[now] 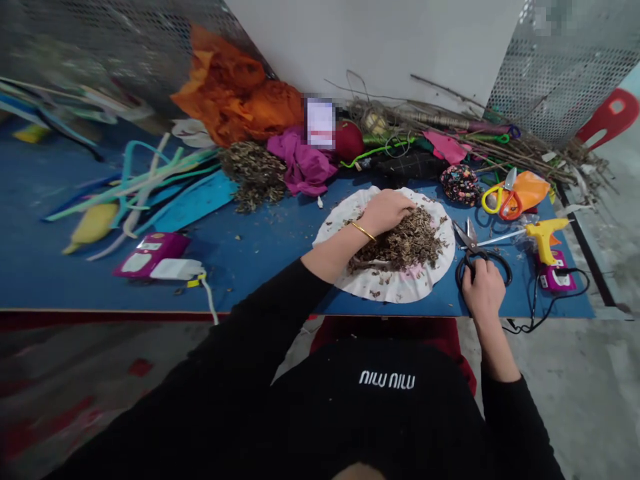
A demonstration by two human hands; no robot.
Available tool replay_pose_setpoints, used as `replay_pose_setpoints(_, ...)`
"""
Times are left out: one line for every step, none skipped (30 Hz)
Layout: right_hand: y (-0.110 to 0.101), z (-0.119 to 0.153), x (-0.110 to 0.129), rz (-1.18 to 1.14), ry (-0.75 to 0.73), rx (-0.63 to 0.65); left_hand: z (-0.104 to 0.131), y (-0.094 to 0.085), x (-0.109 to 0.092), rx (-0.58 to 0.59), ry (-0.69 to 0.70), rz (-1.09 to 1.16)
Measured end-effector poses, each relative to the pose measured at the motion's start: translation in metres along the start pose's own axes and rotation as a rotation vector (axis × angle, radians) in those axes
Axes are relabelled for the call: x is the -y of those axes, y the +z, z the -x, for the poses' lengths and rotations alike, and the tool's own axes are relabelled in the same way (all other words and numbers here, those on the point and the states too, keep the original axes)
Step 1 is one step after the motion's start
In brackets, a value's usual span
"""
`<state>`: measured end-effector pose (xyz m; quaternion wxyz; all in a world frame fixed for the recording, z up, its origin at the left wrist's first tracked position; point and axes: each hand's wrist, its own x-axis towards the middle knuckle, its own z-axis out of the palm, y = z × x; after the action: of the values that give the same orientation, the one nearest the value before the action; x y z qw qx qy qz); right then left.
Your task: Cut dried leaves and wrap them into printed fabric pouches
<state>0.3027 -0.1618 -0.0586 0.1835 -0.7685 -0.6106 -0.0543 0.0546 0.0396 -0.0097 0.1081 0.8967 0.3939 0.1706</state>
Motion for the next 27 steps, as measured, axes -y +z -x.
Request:
replay_pose_setpoints(0.000, 0.000, 0.000, 0.000, 0.000, 0.005, 0.002, -0.002, 0.000, -0.025, -0.002, -0.003)
replay_pose_setpoints(0.000, 0.000, 0.000, 0.005, 0.000, 0.011, 0.004, -0.004, -0.001, -0.044, -0.006, -0.008)
replay_pose_setpoints(0.000, 0.000, 0.000, 0.012, 0.000, 0.018, 0.007, -0.007, -0.002, -0.059, -0.012, -0.007)
replay_pose_setpoints(0.000, 0.000, 0.000, 0.021, 0.001, 0.025, 0.011, -0.009, -0.003, -0.079, -0.020, 0.010)
replay_pose_setpoints(-0.001, 0.000, 0.001, 0.031, 0.002, 0.031, 0.014, -0.011, -0.004, -0.090, -0.032, 0.030)
replay_pose_setpoints(-0.001, 0.000, 0.001, 0.040, 0.003, 0.037, 0.016, -0.012, -0.005, -0.089, -0.045, 0.047)
replay_pose_setpoints(-0.001, 0.000, 0.001, 0.049, 0.003, 0.042, 0.018, -0.012, -0.005, -0.082, -0.056, 0.056)
replay_pose_setpoints(-0.002, 0.000, 0.001, 0.056, 0.004, 0.046, 0.020, -0.011, -0.005, -0.073, -0.062, 0.059)
replay_pose_setpoints(-0.002, 0.000, 0.002, 0.061, 0.004, 0.049, 0.021, -0.010, -0.006, -0.070, -0.061, 0.056)
replay_pose_setpoints(-0.002, 0.001, 0.002, 0.064, 0.006, 0.050, 0.022, -0.008, -0.006, -0.071, -0.049, 0.048)
replay_pose_setpoints(-0.001, 0.001, 0.002, 0.065, 0.006, 0.049, 0.022, -0.007, -0.006, -0.072, -0.028, 0.036)
replay_pose_setpoints(-0.001, 0.001, 0.002, 0.065, 0.007, 0.045, 0.023, -0.006, -0.007, -0.069, -0.001, 0.017)
replay_pose_setpoints(0.000, 0.001, 0.001, 0.063, 0.007, 0.039, 0.023, -0.005, -0.007, -0.061, 0.023, -0.009)
replay_pose_setpoints(0.000, 0.001, 0.001, 0.058, 0.004, 0.034, 0.024, -0.004, -0.009, -0.048, 0.039, -0.040)
replay_pose_setpoints(0.001, 0.001, 0.001, 0.052, -0.001, 0.029, 0.024, -0.003, -0.010, -0.033, 0.047, -0.073)
replay_pose_setpoints(0.001, 0.002, 0.000, 0.048, -0.005, 0.024, 0.025, -0.002, -0.011, -0.019, 0.046, -0.104)
replay_pose_setpoints(0.002, 0.002, 0.000, 0.044, -0.010, 0.018, 0.025, -0.001, -0.013, -0.010, 0.035, -0.130)
replay_pose_setpoints(0.002, 0.002, 0.000, 0.042, -0.015, 0.013, 0.025, 0.001, -0.014, -0.003, 0.020, -0.147)
replay_pose_setpoints(0.002, 0.002, 0.000, 0.042, -0.018, 0.009, 0.024, 0.002, -0.015, 0.003, 0.006, -0.154)
replay_pose_setpoints(0.002, 0.001, 0.000, 0.041, -0.017, 0.005, 0.023, 0.004, -0.014, 0.012, -0.004, -0.151)
replay_pose_setpoints(0.002, 0.001, 0.000, 0.038, -0.016, 0.002, 0.022, 0.005, -0.014, 0.020, -0.005, -0.137)
replay_pose_setpoints(0.001, 0.001, 0.000, 0.032, -0.013, 0.001, 0.021, 0.005, -0.012, 0.024, 0.003, -0.115)
replay_pose_setpoints(0.000, 0.001, 0.001, 0.026, -0.009, 0.000, 0.021, 0.005, -0.010, 0.022, 0.016, -0.089)
replay_pose_setpoints(-0.001, 0.000, 0.001, 0.020, -0.004, 0.001, 0.021, 0.003, -0.008, 0.014, 0.029, -0.065)
replay_pose_setpoints(-0.001, 0.000, 0.002, 0.016, 0.000, 0.006, 0.021, 0.001, -0.006, -0.001, 0.041, -0.048)
replay_pose_setpoints(-0.002, 0.000, 0.003, 0.015, 0.004, 0.016, 0.023, -0.001, -0.005, -0.022, 0.051, -0.038)
replay_pose_setpoints(-0.003, 0.000, 0.004, 0.016, 0.009, 0.029, 0.025, -0.004, -0.005, -0.044, 0.061, -0.031)
